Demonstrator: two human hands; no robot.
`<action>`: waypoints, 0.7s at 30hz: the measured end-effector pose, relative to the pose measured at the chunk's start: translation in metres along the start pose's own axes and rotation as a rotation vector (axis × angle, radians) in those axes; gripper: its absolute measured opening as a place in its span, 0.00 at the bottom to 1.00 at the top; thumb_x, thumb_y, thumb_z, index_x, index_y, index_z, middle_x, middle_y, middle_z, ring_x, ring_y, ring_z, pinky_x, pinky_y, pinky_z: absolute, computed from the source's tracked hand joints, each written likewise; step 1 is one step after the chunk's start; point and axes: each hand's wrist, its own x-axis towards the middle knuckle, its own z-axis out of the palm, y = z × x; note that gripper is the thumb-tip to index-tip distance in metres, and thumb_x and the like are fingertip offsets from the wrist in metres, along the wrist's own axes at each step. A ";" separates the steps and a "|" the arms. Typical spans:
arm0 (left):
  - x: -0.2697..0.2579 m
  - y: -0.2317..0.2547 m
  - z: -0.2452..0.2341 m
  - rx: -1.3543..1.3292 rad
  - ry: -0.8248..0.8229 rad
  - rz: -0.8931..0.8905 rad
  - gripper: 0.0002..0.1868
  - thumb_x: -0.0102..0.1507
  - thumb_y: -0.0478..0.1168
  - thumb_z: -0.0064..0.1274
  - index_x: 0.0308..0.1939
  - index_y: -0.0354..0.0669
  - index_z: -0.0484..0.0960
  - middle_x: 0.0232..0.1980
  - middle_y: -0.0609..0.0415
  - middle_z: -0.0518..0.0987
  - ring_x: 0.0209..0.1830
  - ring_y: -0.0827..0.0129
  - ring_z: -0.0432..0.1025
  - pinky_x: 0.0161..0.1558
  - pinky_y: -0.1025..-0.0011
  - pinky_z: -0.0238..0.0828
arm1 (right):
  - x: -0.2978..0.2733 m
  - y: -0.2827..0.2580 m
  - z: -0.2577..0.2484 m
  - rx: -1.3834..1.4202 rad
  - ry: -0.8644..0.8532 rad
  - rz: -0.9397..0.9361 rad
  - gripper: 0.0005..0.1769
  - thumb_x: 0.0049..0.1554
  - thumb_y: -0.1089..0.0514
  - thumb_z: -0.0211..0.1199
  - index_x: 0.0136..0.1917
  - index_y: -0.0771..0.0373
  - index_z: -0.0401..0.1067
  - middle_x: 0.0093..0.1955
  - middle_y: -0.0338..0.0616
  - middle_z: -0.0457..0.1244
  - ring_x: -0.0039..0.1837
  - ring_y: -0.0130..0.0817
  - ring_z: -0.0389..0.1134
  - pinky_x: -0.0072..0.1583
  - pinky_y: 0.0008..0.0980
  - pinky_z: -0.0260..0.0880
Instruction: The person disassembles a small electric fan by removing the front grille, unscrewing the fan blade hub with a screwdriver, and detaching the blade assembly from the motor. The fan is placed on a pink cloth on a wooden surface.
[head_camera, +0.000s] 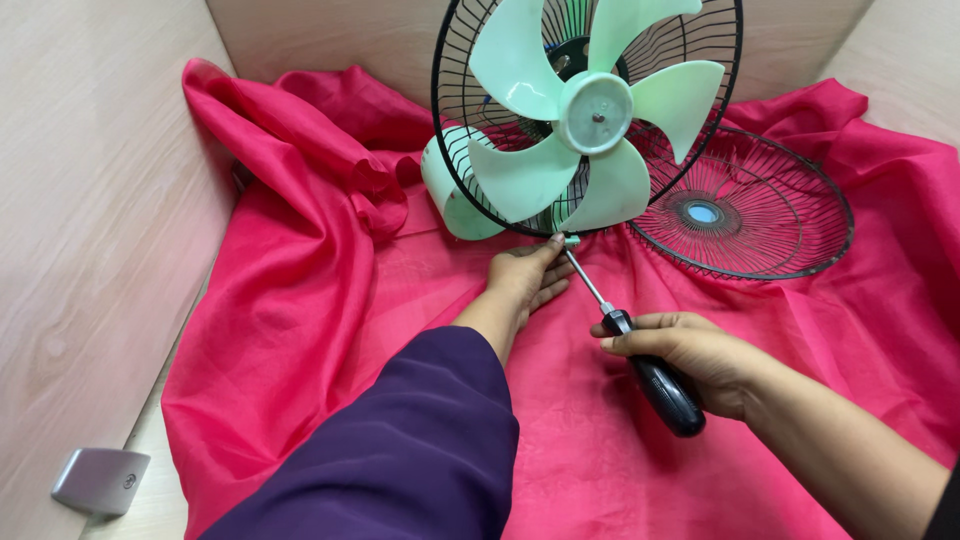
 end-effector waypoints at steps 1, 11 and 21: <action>-0.002 0.000 0.000 -0.003 0.004 0.000 0.17 0.65 0.48 0.58 0.50 0.40 0.84 0.47 0.54 0.84 0.46 0.68 0.80 0.50 0.67 0.81 | 0.003 0.001 0.001 0.083 -0.020 0.028 0.25 0.54 0.54 0.69 0.61 0.67 0.75 0.44 0.37 0.68 0.42 0.26 0.65 0.45 0.29 0.68; -0.013 0.006 0.000 0.005 0.011 0.021 0.17 0.65 0.47 0.56 0.52 0.39 0.82 0.48 0.53 0.85 0.47 0.67 0.80 0.50 0.66 0.80 | 0.011 -0.002 0.019 0.581 -0.475 0.079 0.27 0.56 0.50 0.49 0.61 0.69 0.70 0.44 0.41 0.67 0.40 0.35 0.70 0.48 0.37 0.75; -0.009 0.004 0.003 0.055 0.073 0.022 0.20 0.64 0.49 0.59 0.49 0.35 0.80 0.42 0.51 0.83 0.40 0.63 0.82 0.44 0.63 0.82 | 0.014 -0.003 0.026 0.297 -0.188 0.081 0.21 0.55 0.51 0.67 0.59 0.61 0.78 0.52 0.39 0.70 0.48 0.30 0.72 0.53 0.34 0.73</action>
